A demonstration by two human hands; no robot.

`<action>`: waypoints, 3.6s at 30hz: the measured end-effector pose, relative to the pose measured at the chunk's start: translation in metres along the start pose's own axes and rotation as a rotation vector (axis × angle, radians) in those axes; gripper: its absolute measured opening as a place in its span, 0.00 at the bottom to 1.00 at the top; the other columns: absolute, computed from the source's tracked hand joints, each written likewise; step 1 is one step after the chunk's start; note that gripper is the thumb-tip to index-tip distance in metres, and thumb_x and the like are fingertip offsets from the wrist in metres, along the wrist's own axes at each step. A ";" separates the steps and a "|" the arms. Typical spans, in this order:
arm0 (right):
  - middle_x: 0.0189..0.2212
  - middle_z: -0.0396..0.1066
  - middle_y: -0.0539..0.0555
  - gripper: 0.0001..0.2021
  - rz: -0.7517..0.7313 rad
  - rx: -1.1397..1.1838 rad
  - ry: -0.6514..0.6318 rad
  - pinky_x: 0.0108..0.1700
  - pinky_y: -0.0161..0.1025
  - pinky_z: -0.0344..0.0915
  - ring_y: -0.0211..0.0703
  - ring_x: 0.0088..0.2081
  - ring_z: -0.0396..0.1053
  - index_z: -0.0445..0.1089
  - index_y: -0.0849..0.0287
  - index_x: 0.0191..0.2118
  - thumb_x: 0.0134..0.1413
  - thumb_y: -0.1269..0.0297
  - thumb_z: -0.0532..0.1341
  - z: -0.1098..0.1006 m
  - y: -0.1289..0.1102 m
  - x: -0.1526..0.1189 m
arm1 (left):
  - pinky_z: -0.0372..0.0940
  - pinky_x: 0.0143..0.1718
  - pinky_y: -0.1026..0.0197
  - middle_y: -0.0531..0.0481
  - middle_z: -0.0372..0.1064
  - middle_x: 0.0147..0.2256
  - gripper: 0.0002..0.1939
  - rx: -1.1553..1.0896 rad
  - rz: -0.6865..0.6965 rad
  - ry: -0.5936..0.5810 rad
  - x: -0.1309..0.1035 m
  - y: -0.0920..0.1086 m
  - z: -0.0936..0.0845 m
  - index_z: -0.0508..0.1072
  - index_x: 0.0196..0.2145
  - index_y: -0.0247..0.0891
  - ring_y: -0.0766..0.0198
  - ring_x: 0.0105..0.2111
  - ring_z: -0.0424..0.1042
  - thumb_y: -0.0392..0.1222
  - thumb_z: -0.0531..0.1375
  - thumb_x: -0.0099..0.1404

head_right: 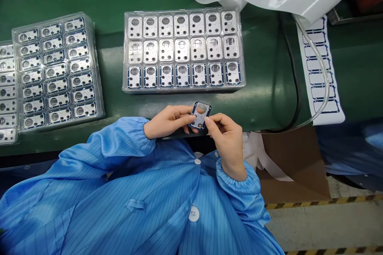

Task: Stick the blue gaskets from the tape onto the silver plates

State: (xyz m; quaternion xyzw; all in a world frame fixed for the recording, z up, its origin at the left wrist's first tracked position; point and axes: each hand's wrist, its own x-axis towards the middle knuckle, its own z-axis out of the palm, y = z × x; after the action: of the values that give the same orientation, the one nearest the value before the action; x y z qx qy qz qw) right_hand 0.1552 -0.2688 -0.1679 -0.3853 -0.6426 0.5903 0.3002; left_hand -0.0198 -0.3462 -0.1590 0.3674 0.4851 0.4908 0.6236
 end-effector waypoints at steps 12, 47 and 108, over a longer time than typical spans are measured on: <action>0.22 0.64 0.46 0.09 -0.023 -0.054 -0.007 0.27 0.34 0.59 0.35 0.25 0.60 0.72 0.56 0.29 0.57 0.59 0.66 0.001 -0.005 -0.003 | 0.70 0.35 0.62 0.43 0.76 0.37 0.29 0.026 0.029 0.060 -0.001 0.002 0.001 0.73 0.54 0.30 0.61 0.37 0.75 0.54 0.65 0.62; 0.46 0.74 0.61 0.09 -0.653 -0.827 0.318 0.43 0.46 0.76 0.50 0.42 0.76 0.76 0.54 0.46 0.62 0.64 0.62 0.019 0.004 0.004 | 0.68 0.33 0.66 0.54 0.69 0.29 0.12 0.034 0.058 0.119 -0.001 -0.005 0.008 0.69 0.42 0.33 0.70 0.26 0.72 0.43 0.63 0.65; 0.36 0.76 0.53 0.07 -0.703 -0.526 0.131 0.44 0.46 0.73 0.45 0.39 0.75 0.76 0.55 0.38 0.56 0.74 0.66 -0.003 -0.011 0.021 | 0.66 0.29 0.67 0.55 0.67 0.29 0.10 -0.013 0.050 0.041 -0.003 -0.003 0.009 0.69 0.40 0.32 0.74 0.24 0.69 0.39 0.63 0.64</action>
State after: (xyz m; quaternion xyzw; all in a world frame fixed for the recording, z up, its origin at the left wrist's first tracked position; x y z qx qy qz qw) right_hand 0.1452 -0.2496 -0.1582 -0.2433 -0.8425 0.2434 0.4144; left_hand -0.0108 -0.3496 -0.1591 0.3651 0.4853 0.5166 0.6035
